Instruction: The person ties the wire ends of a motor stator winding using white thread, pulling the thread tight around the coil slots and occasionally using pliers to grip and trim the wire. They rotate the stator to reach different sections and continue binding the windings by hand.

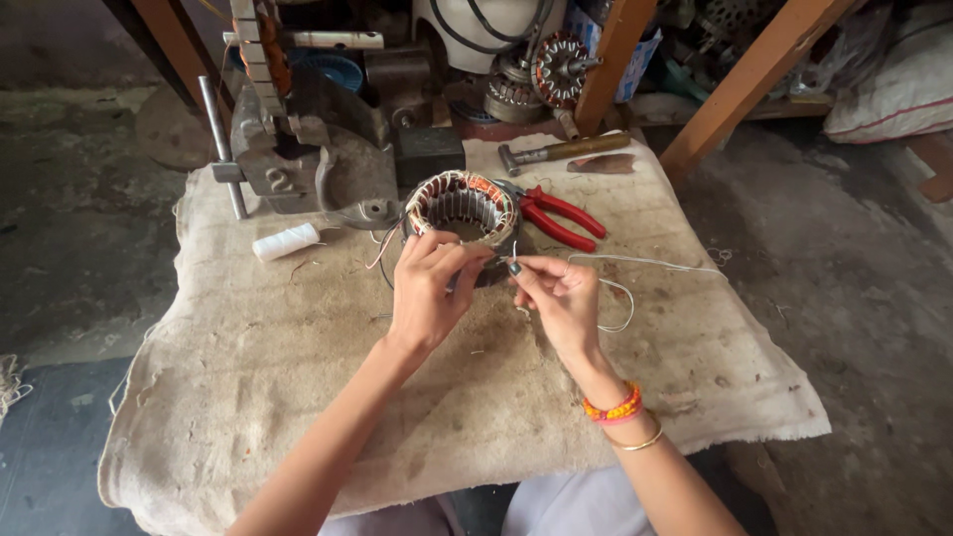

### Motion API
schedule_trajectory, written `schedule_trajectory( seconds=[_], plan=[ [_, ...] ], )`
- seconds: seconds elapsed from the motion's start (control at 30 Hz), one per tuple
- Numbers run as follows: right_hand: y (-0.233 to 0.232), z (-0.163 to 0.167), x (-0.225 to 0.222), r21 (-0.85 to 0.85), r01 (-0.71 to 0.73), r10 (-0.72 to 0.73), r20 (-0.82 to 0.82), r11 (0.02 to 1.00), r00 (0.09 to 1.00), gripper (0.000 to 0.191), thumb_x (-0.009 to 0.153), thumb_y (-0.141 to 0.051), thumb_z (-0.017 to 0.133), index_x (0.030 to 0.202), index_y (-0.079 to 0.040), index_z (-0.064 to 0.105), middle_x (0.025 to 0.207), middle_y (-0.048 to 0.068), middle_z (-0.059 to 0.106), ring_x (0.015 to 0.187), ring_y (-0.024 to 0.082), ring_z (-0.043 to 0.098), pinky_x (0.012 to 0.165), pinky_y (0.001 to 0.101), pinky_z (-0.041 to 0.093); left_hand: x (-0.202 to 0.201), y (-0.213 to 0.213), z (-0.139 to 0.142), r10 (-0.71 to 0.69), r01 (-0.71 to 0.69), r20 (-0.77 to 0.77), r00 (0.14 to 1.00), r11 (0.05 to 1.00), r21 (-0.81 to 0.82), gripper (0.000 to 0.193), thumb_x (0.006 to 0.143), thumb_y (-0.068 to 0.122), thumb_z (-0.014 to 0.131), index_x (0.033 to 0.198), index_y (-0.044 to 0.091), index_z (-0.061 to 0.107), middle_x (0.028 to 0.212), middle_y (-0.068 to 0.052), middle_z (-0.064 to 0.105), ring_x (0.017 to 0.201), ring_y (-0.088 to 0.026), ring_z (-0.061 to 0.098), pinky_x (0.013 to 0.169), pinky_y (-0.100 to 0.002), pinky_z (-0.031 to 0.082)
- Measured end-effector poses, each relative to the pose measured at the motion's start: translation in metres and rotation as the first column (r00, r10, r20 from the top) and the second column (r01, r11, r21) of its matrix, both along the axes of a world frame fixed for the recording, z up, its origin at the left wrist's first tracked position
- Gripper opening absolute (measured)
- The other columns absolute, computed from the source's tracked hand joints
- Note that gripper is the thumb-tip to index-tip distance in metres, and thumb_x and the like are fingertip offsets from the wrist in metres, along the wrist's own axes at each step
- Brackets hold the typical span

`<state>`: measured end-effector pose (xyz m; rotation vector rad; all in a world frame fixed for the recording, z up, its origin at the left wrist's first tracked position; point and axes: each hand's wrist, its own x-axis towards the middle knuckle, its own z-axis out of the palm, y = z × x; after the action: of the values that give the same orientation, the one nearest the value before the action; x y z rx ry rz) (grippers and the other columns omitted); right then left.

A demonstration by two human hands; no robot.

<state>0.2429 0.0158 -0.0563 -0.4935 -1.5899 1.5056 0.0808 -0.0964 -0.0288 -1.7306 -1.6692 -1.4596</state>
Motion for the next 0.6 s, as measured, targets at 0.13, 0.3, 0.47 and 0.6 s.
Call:
schedule_trajectory(
  seconds=[0.13,0.3,0.47,0.6],
  plan=[
    [-0.013,0.005,-0.009,-0.018,0.042,-0.042,0.021,0.999,0.999,0.016,0.094,-0.006,0.073,0.107,0.003,0.076,0.082,0.007,0.075,0.063,0.008,0.065,0.057,0.0214,0.051,0.008,-0.002,0.003,-0.039,0.052,0.364,0.931,0.998,-0.028,0.02,0.083,0.0,0.078,0.101,0.009,0.08,0.087,-0.008,0.071,0.085,-0.021,0.066,0.077,-0.033,0.053],
    [-0.025,0.02,-0.012,0.164,0.063,-0.078,0.088,0.984,0.993,0.016,0.095,-0.006,0.072,0.107,0.004,0.076,0.085,0.004,0.075,0.067,0.006,0.066,0.061,0.021,0.053,0.007,-0.007,0.0,-0.118,0.136,0.458,0.881,0.991,-0.007,0.026,0.082,-0.003,0.076,0.105,0.01,0.081,0.091,-0.008,0.077,0.088,-0.019,0.067,0.081,-0.032,0.056],
    [-0.042,0.035,-0.011,0.453,0.196,-0.299,0.167,0.87,0.94,0.013,0.093,-0.003,0.073,0.103,0.002,0.077,0.077,0.005,0.072,0.062,0.007,0.06,0.056,0.0221,0.047,0.008,-0.01,-0.003,-0.11,0.152,0.471,0.875,0.987,-0.052,0.029,0.08,-0.003,0.077,0.105,0.01,0.081,0.089,-0.007,0.078,0.087,-0.019,0.067,0.082,-0.032,0.056],
    [-0.051,0.044,-0.013,0.656,0.213,-0.427,0.184,0.724,0.885,0.01,0.089,-0.002,0.074,0.098,0.002,0.076,0.079,0.007,0.072,0.054,0.012,0.06,0.05,0.0253,0.045,0.007,-0.01,-0.004,-0.126,0.166,0.471,0.873,0.985,-0.044,0.03,0.08,-0.003,0.076,0.106,0.01,0.081,0.093,-0.007,0.079,0.088,-0.019,0.069,0.084,-0.032,0.056]
  ],
)
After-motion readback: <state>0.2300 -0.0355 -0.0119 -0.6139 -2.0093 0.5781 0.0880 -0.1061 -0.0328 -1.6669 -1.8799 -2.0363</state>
